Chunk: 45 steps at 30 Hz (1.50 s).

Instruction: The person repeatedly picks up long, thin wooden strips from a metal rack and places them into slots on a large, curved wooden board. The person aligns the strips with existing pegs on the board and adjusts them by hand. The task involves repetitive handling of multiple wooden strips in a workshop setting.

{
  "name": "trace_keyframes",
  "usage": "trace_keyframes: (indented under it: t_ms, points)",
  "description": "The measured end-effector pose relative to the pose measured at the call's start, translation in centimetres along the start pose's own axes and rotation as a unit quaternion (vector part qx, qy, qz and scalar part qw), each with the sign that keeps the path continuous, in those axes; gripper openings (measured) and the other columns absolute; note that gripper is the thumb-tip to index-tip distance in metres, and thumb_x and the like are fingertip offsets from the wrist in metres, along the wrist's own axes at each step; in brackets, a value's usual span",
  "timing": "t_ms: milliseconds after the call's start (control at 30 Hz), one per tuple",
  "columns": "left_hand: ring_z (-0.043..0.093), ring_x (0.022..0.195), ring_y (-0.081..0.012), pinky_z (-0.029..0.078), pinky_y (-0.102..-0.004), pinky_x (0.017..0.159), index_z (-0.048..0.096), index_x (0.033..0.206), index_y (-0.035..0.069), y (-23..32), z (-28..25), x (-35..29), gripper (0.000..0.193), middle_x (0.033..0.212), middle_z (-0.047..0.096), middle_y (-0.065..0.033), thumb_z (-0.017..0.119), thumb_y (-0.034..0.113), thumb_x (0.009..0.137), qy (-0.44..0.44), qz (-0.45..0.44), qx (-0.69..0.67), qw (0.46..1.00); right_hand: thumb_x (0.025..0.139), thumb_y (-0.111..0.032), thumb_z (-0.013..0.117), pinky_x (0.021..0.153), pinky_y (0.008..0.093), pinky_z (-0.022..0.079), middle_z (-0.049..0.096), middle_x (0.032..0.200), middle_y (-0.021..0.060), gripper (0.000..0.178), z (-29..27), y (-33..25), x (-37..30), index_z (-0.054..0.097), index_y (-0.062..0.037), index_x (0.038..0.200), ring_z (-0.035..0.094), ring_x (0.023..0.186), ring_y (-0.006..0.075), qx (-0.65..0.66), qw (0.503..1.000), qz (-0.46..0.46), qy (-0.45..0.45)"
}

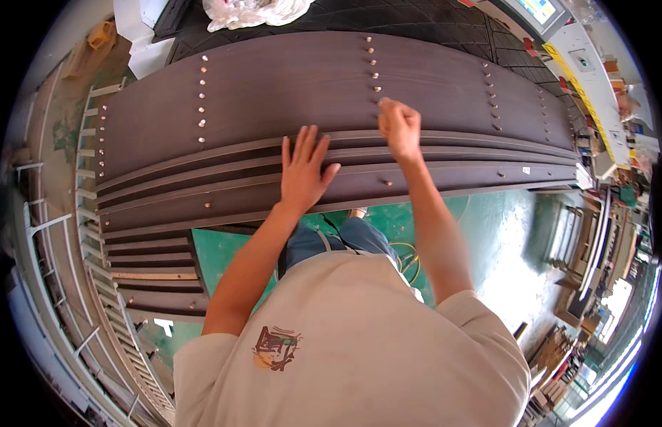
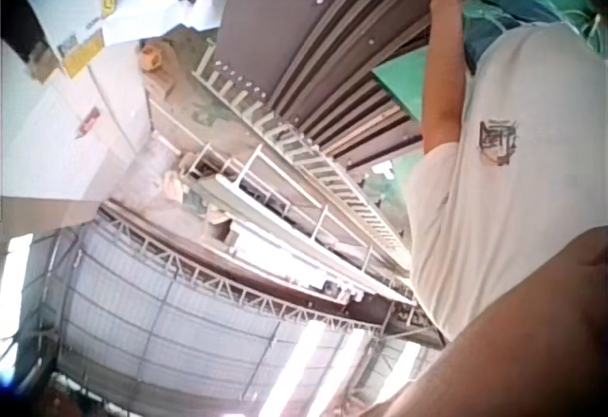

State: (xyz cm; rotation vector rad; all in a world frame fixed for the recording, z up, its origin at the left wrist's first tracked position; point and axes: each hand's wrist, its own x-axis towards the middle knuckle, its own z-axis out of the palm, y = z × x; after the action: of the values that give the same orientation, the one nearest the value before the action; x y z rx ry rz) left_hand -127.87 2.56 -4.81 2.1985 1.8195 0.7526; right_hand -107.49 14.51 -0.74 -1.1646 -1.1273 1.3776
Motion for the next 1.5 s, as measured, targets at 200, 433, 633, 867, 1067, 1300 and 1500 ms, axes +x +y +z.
trace_keyframes:
  t_ms: [200,433,633,867,1067,1300,1500]
  points:
    - [0.035,0.146,-0.0335,0.022,-0.0530,0.120,0.053,0.143,0.010,3.6,3.7,1.7,0.055,0.154,0.044,-0.0140,0.063,0.034,0.094,-0.032,-0.007,0.128,0.991,0.098,-0.025,0.059,0.053,0.0302,0.032,0.039,0.061,-0.0052,0.043,-3.8,2.9,0.9,0.048,-0.0010,0.064,0.034,0.062,0.0058,-0.013,0.997,0.022,-0.071]
    - [0.036,0.146,-0.0335,0.021,-0.0550,0.120,0.054,0.142,0.007,5.5,5.2,2.3,0.054,0.153,0.045,-0.0148,0.060,0.037,0.097,-0.021,-0.021,0.136,0.990,0.098,-0.016,0.056,0.051,0.0267,0.027,0.035,0.063,-0.0083,0.041,-20.4,-0.9,-0.8,0.040,-0.0071,0.062,0.032,0.061,0.0030,0.016,1.000,0.016,0.012]
    - [0.037,0.144,-0.0344,0.024,-0.0570,0.118,0.057,0.136,0.002,21.4,14.0,11.2,0.054,0.151,0.047,-0.0160,0.066,0.034,0.093,-0.073,0.126,-0.006,0.989,0.100,-0.019,0.057,0.043,0.0245,0.023,0.037,0.055,-0.0080,0.044,-37.6,-3.4,2.0,0.042,-0.0128,0.059,0.031,0.049,0.0018,0.001,0.981,-0.037,0.193]
    - [0.034,0.147,-0.0324,0.021,-0.0553,0.120,0.048,0.143,0.001,34.4,25.6,17.1,0.064,0.155,0.042,-0.0160,0.062,0.041,0.095,-0.077,0.131,0.019,0.988,0.100,-0.023,0.058,0.049,0.0246,0.032,0.042,0.059,-0.0073,0.041,-44.9,-4.1,6.8,0.052,-0.0068,0.063,0.038,0.055,0.0027,-0.027,0.988,-0.033,0.150]
    - [0.036,0.146,-0.0317,0.021,-0.0546,0.121,0.048,0.143,0.001,35.8,26.5,18.4,0.061,0.153,0.044,-0.0150,0.061,0.038,0.096,-0.104,0.121,0.056,0.986,0.097,-0.025,0.060,0.051,0.0292,0.034,0.042,0.060,-0.0057,0.041,-48.3,-1.4,8.1,0.053,0.0001,0.066,0.037,0.061,0.0048,-0.041,0.997,0.022,0.054]
    - [0.033,0.147,-0.0329,0.021,-0.0509,0.121,0.047,0.145,0.001,37.2,26.4,18.3,0.061,0.156,0.042,-0.0147,0.062,0.032,0.095,-0.149,0.092,0.112,0.978,0.097,-0.021,0.061,0.056,0.0307,0.041,0.047,0.064,-0.0051,0.035,-56.1,-4.0,6.3,0.058,0.0033,0.072,0.042,0.065,0.0068,-0.023,1.000,0.015,0.000]
    - [0.035,0.147,-0.0341,0.023,-0.0569,0.118,0.052,0.141,0.000,44.8,31.7,22.0,0.057,0.154,0.044,-0.0157,0.062,0.032,0.095,-0.116,0.147,0.048,0.981,0.100,-0.019,0.055,0.046,0.0247,0.024,0.038,0.059,-0.0095,0.041,-76.8,-4.3,8.4,0.046,-0.0114,0.061,0.033,0.053,0.0016,0.014,0.981,-0.004,0.193]
